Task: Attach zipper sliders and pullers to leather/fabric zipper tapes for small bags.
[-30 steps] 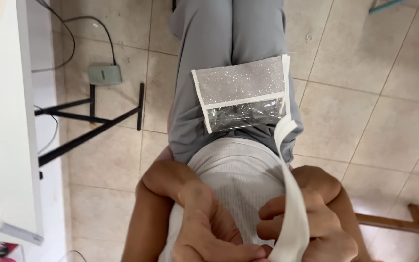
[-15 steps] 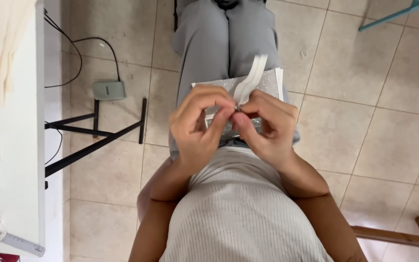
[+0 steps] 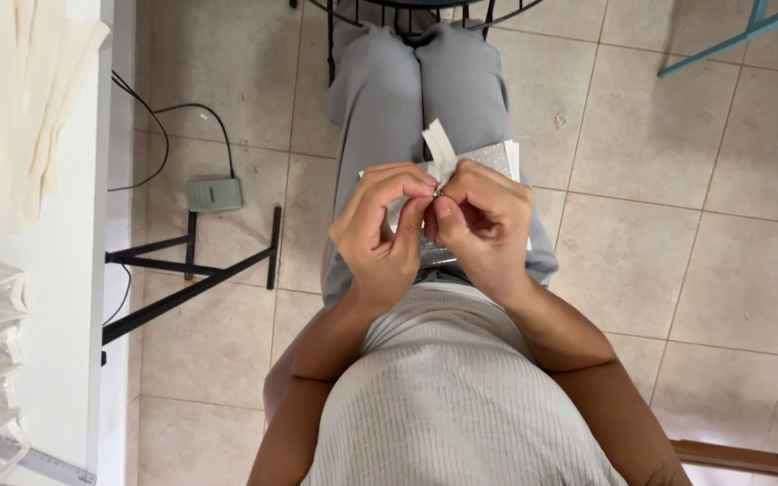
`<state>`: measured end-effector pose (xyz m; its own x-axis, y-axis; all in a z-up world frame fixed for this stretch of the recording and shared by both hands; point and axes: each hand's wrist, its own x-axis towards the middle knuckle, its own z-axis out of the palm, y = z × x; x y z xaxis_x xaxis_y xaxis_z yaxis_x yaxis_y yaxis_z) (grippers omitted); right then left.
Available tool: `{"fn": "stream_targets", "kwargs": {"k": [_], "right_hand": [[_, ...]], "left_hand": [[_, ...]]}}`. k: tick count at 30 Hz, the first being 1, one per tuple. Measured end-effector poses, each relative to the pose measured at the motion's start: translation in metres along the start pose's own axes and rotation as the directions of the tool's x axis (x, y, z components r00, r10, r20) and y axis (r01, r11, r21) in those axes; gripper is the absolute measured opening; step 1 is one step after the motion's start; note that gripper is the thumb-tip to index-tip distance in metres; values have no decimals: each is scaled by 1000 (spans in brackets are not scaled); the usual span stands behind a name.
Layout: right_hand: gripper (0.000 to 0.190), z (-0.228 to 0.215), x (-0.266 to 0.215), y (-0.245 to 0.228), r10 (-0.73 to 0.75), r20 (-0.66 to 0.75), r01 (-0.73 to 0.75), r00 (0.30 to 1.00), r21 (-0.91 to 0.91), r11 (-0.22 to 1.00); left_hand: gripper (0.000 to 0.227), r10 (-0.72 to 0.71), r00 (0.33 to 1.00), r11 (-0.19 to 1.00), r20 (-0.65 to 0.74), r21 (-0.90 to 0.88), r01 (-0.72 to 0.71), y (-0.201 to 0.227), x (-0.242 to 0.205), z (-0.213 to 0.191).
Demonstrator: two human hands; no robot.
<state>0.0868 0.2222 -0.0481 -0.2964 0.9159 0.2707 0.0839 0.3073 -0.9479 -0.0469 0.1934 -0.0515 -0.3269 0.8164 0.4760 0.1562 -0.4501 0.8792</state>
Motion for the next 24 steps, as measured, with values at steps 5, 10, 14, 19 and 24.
{"fn": "stream_targets", "kwargs": {"k": [5, 10, 14, 19, 24], "right_hand": [[13, 6, 7, -6, -39, -32, 38, 999, -32, 999], [11, 9, 4, 1, -53, -61, 52, 997, -22, 998], [13, -22, -37, 3, -192, 130, 227, 973, -374, 899], [25, -43, -84, -38, -173, 332, 317, 927, -451, 834], [26, -23, -70, -72, -387, 93, 398, 918, -242, 885]], "left_hand": [[5, -156, 987, 953, 33, -258, 159, -9, -4, -1], [4, -223, 975, 921, 16, -324, 216, -9, -5, 1], [9, 346, 922, 741, 170, -653, -157, -1, -7, 17], [24, 189, 976, -950, -109, -273, 153, 45, -200, 153], [23, 296, 945, -279, -136, 934, 222, 149, -26, 70]]}}
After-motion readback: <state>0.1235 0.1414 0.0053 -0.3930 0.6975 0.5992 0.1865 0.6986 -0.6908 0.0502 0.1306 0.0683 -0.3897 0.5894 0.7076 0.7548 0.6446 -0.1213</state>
